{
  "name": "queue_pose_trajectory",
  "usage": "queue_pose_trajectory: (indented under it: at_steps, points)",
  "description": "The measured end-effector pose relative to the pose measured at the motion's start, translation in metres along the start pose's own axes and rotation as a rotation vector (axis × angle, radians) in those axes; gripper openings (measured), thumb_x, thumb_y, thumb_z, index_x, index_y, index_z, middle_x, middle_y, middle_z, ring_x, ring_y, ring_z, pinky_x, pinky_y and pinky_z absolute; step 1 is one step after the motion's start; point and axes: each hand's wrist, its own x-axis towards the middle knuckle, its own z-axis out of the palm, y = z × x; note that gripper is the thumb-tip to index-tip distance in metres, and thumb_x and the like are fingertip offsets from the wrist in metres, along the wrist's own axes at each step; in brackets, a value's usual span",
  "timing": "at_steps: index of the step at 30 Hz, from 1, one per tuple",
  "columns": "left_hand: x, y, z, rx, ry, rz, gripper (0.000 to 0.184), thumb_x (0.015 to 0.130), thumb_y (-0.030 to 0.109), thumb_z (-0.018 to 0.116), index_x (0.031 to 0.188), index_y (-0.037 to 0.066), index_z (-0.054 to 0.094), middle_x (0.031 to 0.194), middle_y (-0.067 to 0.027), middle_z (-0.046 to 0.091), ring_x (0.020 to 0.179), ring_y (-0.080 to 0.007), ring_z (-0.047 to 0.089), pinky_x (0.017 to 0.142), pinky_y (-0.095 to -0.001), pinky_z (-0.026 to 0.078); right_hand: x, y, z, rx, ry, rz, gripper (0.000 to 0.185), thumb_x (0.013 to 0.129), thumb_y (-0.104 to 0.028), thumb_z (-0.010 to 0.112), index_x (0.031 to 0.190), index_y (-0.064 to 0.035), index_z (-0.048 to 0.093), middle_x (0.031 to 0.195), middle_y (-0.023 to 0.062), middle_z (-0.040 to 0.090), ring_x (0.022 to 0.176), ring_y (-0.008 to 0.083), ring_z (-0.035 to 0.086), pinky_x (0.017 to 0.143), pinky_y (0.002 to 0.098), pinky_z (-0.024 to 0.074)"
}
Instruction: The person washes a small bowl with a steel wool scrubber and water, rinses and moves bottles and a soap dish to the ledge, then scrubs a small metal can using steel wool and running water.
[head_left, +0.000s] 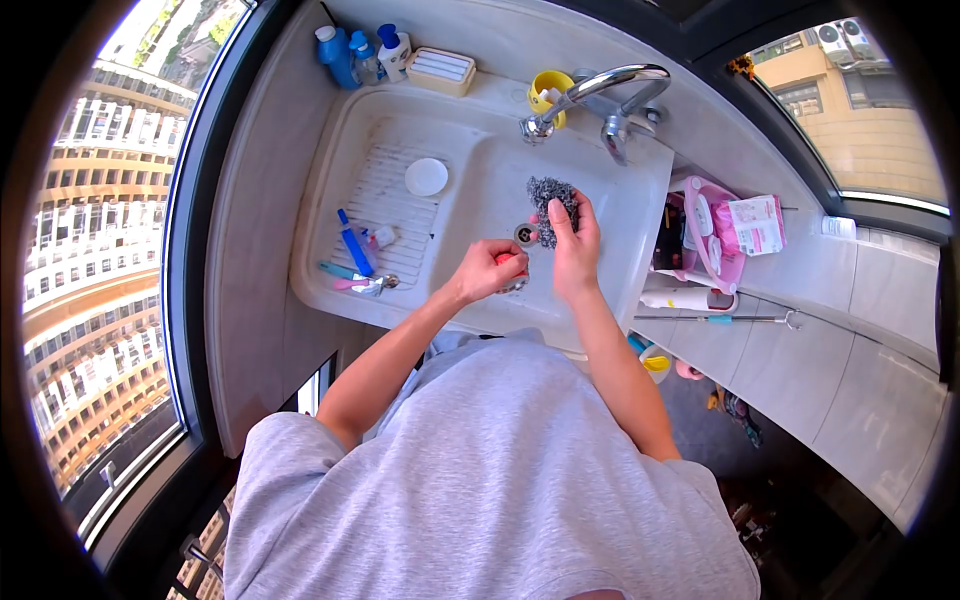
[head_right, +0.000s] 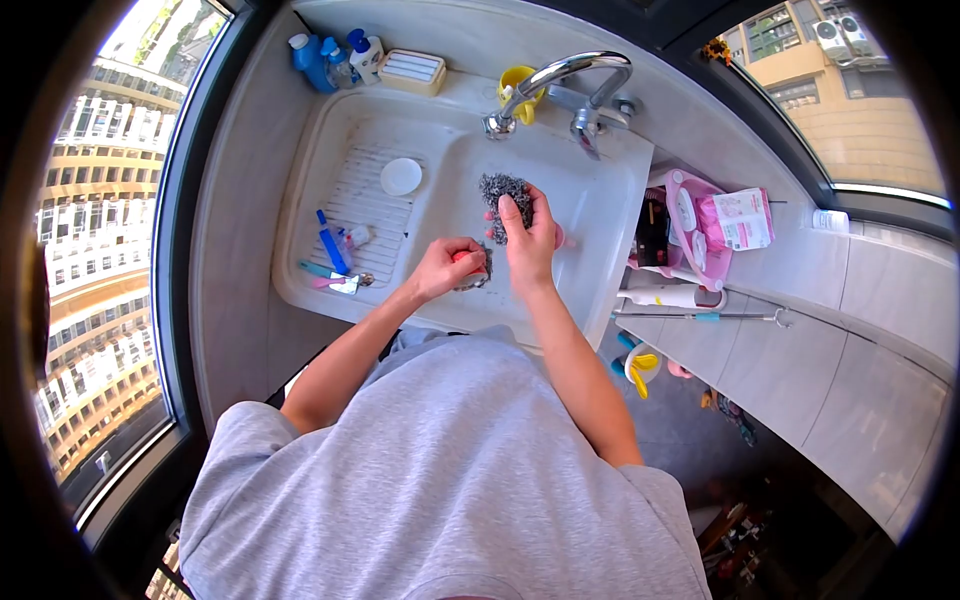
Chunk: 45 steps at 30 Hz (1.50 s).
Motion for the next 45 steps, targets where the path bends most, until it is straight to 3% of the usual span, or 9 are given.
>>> queue_pose_trajectory:
  at_steps: [4, 7, 10, 18, 29, 34, 37, 41, 45]
  points:
    - [0.011, -0.025, 0.005, -0.384, 0.169, 0.005, 0.032, 0.089, 0.029, 0.051, 0.085, 0.000, 0.065, 0.089, -0.0090, 0.068, 0.076, -0.0135, 0.059, 0.065, -0.0272, 0.048, 0.004, -0.003, -0.002, -0.134, 0.053, -0.072, 0.035, 0.088, -0.015, 0.064, 0.116, -0.0005, 0.050, 0.098, 0.0053, 0.062, 0.074, 0.0117, 0.060, 0.063, 0.0252, 0.0515]
    - [0.007, -0.011, -0.013, -1.084, 0.100, -0.272, 0.034, 0.093, 0.040, 0.041, 0.087, 0.010, 0.057, 0.094, -0.0118, 0.067, 0.068, -0.0151, 0.060, 0.056, -0.0255, 0.045, -0.010, -0.010, -0.007, -0.408, 0.028, -0.085, 0.035, 0.081, -0.010, 0.066, 0.113, -0.0004, 0.054, 0.099, 0.0063, 0.062, 0.077, 0.0140, 0.060, 0.067, 0.0263, 0.0504]
    - [-0.003, 0.015, -0.025, -1.116, 0.049, -0.199, 0.034, 0.093, 0.040, 0.042, 0.085, 0.011, 0.057, 0.086, -0.0085, 0.065, 0.066, -0.0134, 0.058, 0.054, -0.0248, 0.044, -0.024, -0.015, -0.001, -0.653, -0.091, -0.444, 0.038, 0.075, -0.007, 0.067, 0.111, -0.0005, 0.056, 0.101, 0.0068, 0.061, 0.086, 0.0175, 0.059, 0.075, 0.0289, 0.0487]
    - [0.001, 0.026, -0.019, -0.728, 0.342, 0.133, 0.029, 0.094, 0.032, 0.048, 0.083, 0.008, 0.060, 0.074, 0.0016, 0.057, 0.057, -0.0044, 0.047, 0.045, -0.0204, 0.035, -0.040, -0.007, 0.026, -0.920, -0.234, -0.763, 0.041, 0.067, 0.002, 0.070, 0.106, -0.0026, 0.061, 0.102, 0.0124, 0.058, 0.097, 0.0287, 0.057, 0.083, 0.0372, 0.0482]
    - [-0.006, 0.026, -0.020, -0.515, 0.576, 0.258, 0.026, 0.093, 0.019, 0.051, 0.087, -0.002, 0.065, 0.078, -0.0035, 0.061, 0.072, -0.0100, 0.056, 0.062, -0.0252, 0.046, -0.067, -0.009, 0.051, -0.690, -0.285, -0.310, 0.044, 0.077, -0.001, 0.059, 0.120, 0.0064, 0.052, 0.118, 0.0225, 0.056, 0.095, 0.0355, 0.056, 0.084, 0.0386, 0.0476]
    - [-0.012, 0.040, -0.023, -0.777, 0.629, 0.010, 0.021, 0.088, 0.014, 0.053, 0.082, -0.002, 0.065, 0.073, -0.0040, 0.060, 0.067, -0.0118, 0.055, 0.061, -0.0261, 0.045, -0.066, 0.003, 0.037, -1.079, -0.420, -0.718, 0.057, 0.072, 0.000, 0.059, 0.127, 0.0087, 0.048, 0.125, 0.0174, 0.053, 0.099, 0.0289, 0.051, 0.086, 0.0345, 0.0453]
    - [-0.015, 0.043, -0.025, -0.771, 0.607, -0.126, 0.020, 0.085, 0.017, 0.054, 0.079, 0.001, 0.065, 0.071, -0.0032, 0.060, 0.054, -0.0101, 0.048, 0.046, -0.0251, 0.036, -0.047, 0.009, 0.017, -1.278, -0.543, -0.967, 0.058, 0.071, -0.002, 0.059, 0.127, 0.0058, 0.050, 0.127, 0.0146, 0.052, 0.096, 0.0253, 0.051, 0.082, 0.0326, 0.0455]
    - [-0.011, 0.046, -0.027, -0.805, 0.551, -0.253, 0.020, 0.083, 0.020, 0.055, 0.076, 0.004, 0.065, 0.070, -0.0026, 0.060, 0.048, -0.0075, 0.041, 0.039, -0.0244, 0.025, -0.031, -0.005, 0.006, -1.302, -0.655, -1.026, 0.055, 0.071, -0.001, 0.057, 0.126, 0.0046, 0.051, 0.125, 0.0132, 0.054, 0.096, 0.0242, 0.051, 0.081, 0.0326, 0.0446]
    - [0.004, 0.055, -0.021, -0.781, 0.638, -0.047, 0.017, 0.082, 0.020, 0.059, 0.082, 0.004, 0.064, 0.071, -0.0032, 0.059, 0.048, -0.0092, 0.042, 0.039, -0.0259, 0.026, -0.041, -0.006, 0.040, -1.049, -0.470, -0.692, 0.052, 0.070, 0.000, 0.057, 0.123, 0.0006, 0.054, 0.124, 0.0104, 0.054, 0.095, 0.0248, 0.052, 0.083, 0.0343, 0.0434]
